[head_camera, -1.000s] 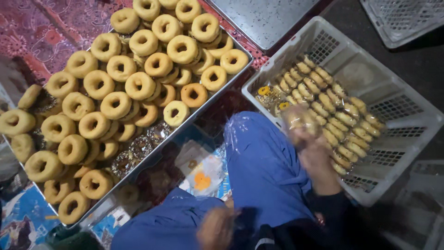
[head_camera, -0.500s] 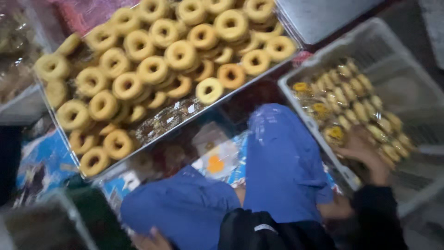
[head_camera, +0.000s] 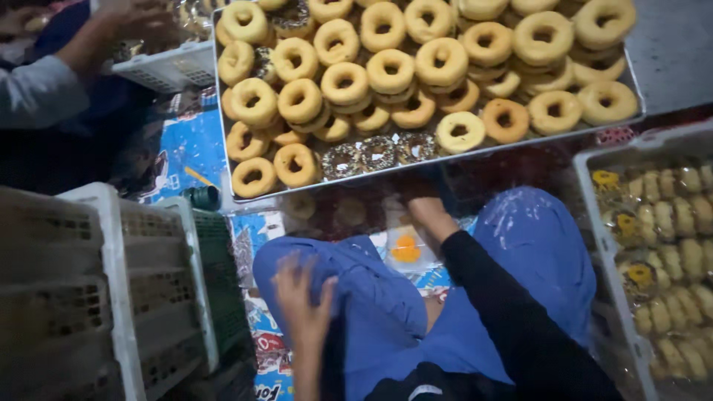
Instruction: The person sits on the floor and repeatedly picks doughnuts from a metal tray, places them into small plastic bags, and sets the filled bags into a white crate. The person handles both plain and chocolate-topped doughnuts throughout the clip.
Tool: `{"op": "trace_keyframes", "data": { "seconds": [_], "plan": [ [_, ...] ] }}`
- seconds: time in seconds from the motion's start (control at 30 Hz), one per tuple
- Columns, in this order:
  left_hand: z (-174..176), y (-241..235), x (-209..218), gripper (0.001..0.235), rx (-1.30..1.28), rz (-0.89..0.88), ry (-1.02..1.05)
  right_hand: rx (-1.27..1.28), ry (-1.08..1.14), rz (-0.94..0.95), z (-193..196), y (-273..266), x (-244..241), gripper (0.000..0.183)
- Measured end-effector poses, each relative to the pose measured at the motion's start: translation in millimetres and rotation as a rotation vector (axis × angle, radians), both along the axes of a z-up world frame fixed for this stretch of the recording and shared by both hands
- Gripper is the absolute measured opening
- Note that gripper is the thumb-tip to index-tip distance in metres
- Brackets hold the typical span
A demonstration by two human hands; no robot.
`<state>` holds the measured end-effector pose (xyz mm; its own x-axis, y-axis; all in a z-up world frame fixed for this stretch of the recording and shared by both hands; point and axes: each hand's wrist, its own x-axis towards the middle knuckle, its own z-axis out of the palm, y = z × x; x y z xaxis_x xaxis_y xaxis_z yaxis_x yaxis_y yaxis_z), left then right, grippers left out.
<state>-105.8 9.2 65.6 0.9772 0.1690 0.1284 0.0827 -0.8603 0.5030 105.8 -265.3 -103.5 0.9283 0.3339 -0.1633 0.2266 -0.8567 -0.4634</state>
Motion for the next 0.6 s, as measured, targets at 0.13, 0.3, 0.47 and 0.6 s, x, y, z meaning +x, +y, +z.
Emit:
{"op": "trace_keyframes", "data": {
  "seconds": [0.13, 0.3, 0.47, 0.6],
  "plan": [
    [-18.1, 47.4, -43.1, 0.064, -0.038, 0.409, -0.015, -0.134, -0.062, 0.081, -21.0, 6.8, 36.4, 0.063],
    [-67.8, -4.0, -49.7, 0.078, 0.156, 0.414, 0.042, 0.009, 0.128, -0.094, -26.9, 21.8, 42.4, 0.048],
    [-91.6, -106.9, -12.3, 0.036, -0.430, -0.085, 0.024, 0.370, 0.229, -0.230, -21.8, -1.8, 23.3, 0.048],
    [-121.0, -151.4, 44.2, 0.091, -0.084, -0.081, 0.398, 0.098, 0.135, 0.034, -15.3, -33.7, 7.8, 0.037]
  ]
}}
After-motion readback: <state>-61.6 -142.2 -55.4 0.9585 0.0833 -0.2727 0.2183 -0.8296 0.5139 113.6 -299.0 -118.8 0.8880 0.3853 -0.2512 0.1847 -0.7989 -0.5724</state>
